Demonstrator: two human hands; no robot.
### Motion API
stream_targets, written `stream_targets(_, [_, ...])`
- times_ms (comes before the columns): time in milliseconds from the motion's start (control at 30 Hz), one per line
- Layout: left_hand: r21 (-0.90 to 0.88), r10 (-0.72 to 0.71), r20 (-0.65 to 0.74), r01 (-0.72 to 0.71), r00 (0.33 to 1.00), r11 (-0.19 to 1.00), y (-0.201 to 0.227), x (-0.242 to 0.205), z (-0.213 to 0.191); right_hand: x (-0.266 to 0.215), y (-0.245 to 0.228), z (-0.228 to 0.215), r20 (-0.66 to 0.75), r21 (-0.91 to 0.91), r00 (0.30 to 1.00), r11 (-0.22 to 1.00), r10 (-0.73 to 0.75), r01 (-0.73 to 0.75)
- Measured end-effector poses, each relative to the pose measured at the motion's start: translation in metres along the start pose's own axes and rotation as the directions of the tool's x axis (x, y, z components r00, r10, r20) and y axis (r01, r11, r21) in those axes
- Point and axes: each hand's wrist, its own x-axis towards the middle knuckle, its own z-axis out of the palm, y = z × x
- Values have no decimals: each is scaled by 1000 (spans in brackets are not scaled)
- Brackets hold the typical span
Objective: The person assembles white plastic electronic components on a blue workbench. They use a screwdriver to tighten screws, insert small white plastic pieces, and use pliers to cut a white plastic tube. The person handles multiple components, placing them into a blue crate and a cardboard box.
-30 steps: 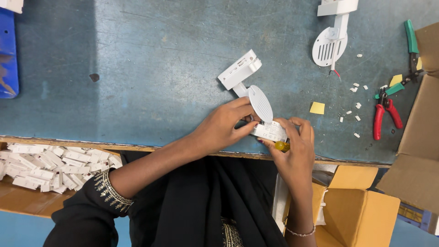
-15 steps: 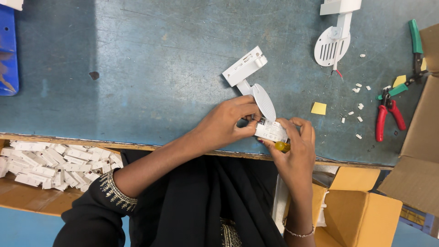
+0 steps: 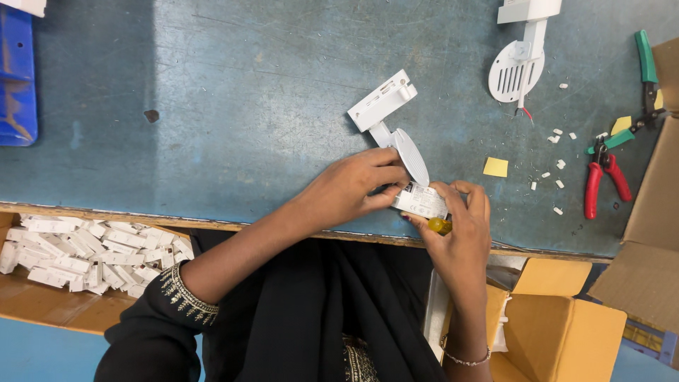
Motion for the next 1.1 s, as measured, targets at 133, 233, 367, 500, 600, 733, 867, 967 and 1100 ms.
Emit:
stream_targets(133, [7,-36,38,35,999,999,-2,0,-2,4,2,-7,51,16,998,999,-33,32])
stream_targets(233, [11,-47,48,46,998,999,-4,0,-1,-1,6,-31,12,77,999,996,-36,35])
stream_targets(367, [3,-72,60,72,996,997,-5,-1,-2,-18,6,-65,-546,754,818,530,180,387])
stream_targets(500, [-26,-61,46,62,997,998,-4,0,-4,-23,2,-92,-352,636,668,-356,655,684])
stream_targets(600, [-42,-55,34,57,998,998,-4,-1,-4,-19,-1,-83,-444,800,783,-200,435,565])
stream_targets(733, [-43,-51,31,52,998,998,-6,-2,-2,-7,1,-69,-450,809,809,-212,378,549])
stream_targets(867, [-28,-17,12,17,1000,999,-8,-2,-1,-3,5,-70,-388,918,897,4,212,397])
stream_targets(967, [-21,-26,29,26,999,999,-9,-2,-1,-3,10,-72,-321,932,942,208,97,296])
stream_targets(1100, [-21,-37,39,38,999,999,-9,-1,-1,-4,18,-71,-308,942,943,178,122,285])
